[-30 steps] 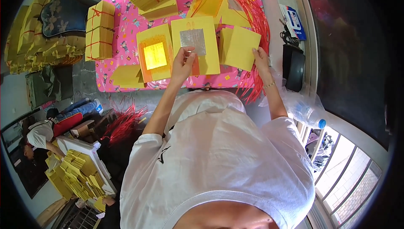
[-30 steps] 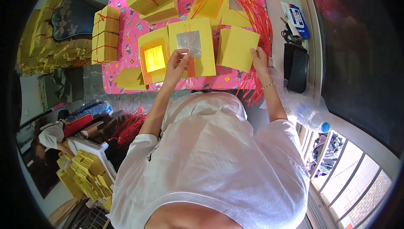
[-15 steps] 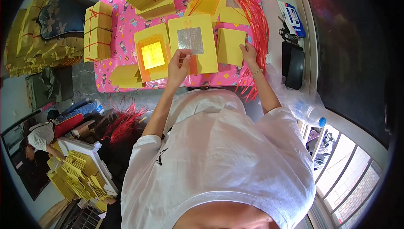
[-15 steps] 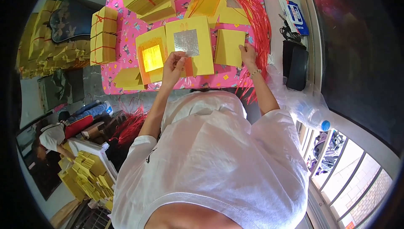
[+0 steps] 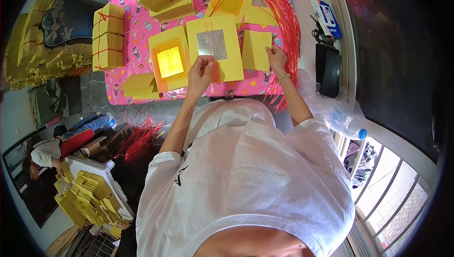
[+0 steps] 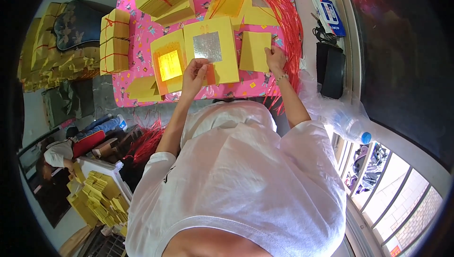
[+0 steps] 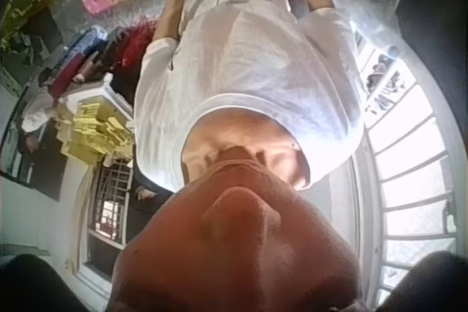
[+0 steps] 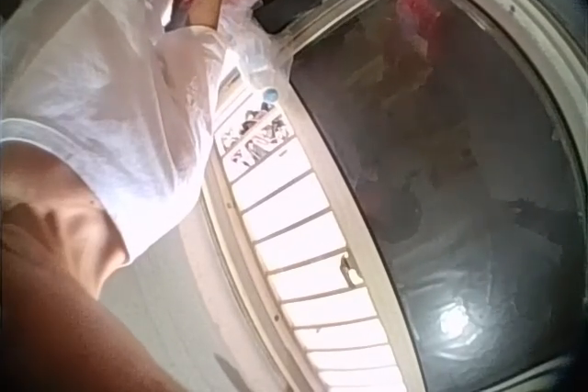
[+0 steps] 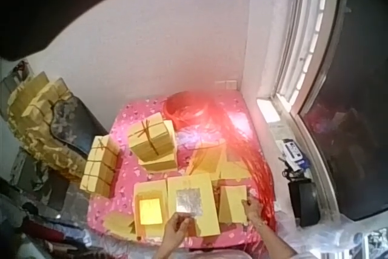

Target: Sorting and stacking sheets of joss paper into bundles for ritual use.

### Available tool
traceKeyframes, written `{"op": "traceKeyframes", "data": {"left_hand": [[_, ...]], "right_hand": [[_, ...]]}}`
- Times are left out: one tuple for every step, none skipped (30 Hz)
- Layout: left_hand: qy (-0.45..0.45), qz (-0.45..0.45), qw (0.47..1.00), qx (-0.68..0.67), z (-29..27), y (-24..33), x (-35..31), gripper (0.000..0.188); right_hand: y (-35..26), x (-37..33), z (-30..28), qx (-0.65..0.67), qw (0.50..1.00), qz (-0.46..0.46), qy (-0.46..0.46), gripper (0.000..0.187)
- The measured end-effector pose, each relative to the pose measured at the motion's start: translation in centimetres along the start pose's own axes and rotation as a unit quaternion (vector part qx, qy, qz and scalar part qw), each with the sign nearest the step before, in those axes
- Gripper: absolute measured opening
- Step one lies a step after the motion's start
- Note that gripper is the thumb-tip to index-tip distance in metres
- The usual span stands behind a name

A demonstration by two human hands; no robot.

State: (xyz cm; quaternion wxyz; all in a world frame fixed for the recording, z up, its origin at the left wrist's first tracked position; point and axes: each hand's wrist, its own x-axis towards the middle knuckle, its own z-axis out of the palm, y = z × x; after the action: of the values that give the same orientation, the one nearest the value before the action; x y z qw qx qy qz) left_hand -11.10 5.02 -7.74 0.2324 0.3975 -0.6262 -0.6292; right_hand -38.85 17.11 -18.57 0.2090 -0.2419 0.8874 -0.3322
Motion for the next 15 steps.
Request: {"op": "traceKeyframes", "data": {"left_hand": [[-0.003, 0.001, 1.0, -0.002, 0.1, 0.1, 0.1, 0.016], [-0.007, 0.001, 1.0, -0.004, 0.1, 0.2, 0.2, 0.015], [-0.01, 0.002, 1.0, -0.004, 0.2, 0.2, 0.2, 0.015], [-0.005, -0.005, 1.0, -0.003, 0.1, 0.2, 0.1, 0.015], [-0.002, -0.011, 1.0, -0.002, 0.0, 0.1, 0.0, 0.015], [0.001, -0.011, 1.0, -0.002, -0.1, 0.0, 0.0, 0.015], [0.001, -0.009, 1.0, -0.005, 0.0, 0.0, 0.0, 0.015], [0.001, -0.006, 1.0, -0.007, 0.0, -0.1, 0.1, 0.015], [0.001, -0.006, 1.0, -0.007, 0.0, -0.1, 0.1, 0.015], [0.001, -0.002, 1.0, -0.006, 0.0, -0.1, 0.1, 0.015], [0.001, 0.002, 1.0, -0.004, 0.0, -0.1, 0.1, 0.015], [0.002, 0.002, 1.0, -0.003, -0.1, 0.0, 0.1, 0.015], [0.001, 0.004, 1.0, -0.004, -0.2, 0.2, 0.0, 0.014], [0.0, 0.006, 1.0, -0.005, -0.2, 0.3, -0.1, 0.014], [0.003, 0.006, 1.0, -0.003, -0.3, 0.5, -0.2, 0.014]], "right_hand": [[0.3, 0.1, 0.1, -0.007, 1.0, -0.004, 0.011, 0.03], [0.8, 0.3, 0.2, -0.007, 1.0, -0.002, 0.013, 0.03], [1.4, 0.6, 0.4, -0.019, 1.0, -0.007, 0.013, 0.032], [0.9, 0.6, 0.3, -0.032, 0.999, -0.015, 0.009, 0.033], [0.4, 0.4, 0.3, -0.032, 0.999, -0.017, 0.007, 0.033], [0.0, 0.3, 0.2, -0.052, 0.998, -0.024, 0.003, 0.032], [-0.5, 0.0, -0.1, -0.072, 0.997, -0.03, 0.001, 0.031], [-0.4, 0.0, 0.0, -0.072, 0.997, -0.03, 0.002, 0.031], [-0.3, 0.0, 0.2, -0.086, 0.995, -0.037, 0.016, 0.031], [-0.4, 0.0, 0.3, -0.099, 0.994, -0.045, 0.03, 0.032], [-0.5, 0.0, 0.3, -0.099, 0.994, -0.045, 0.03, 0.032], [-0.6, 0.0, 0.2, -0.118, 0.992, -0.037, 0.025, 0.032], [-0.7, 0.0, 0.1, -0.137, 0.99, -0.029, 0.018, 0.033], [-0.9, -0.1, 0.1, -0.136, 0.99, -0.031, 0.017, 0.033], [-1.0, -0.3, -0.1, -0.172, 0.983, -0.05, 0.032, 0.034]]}}
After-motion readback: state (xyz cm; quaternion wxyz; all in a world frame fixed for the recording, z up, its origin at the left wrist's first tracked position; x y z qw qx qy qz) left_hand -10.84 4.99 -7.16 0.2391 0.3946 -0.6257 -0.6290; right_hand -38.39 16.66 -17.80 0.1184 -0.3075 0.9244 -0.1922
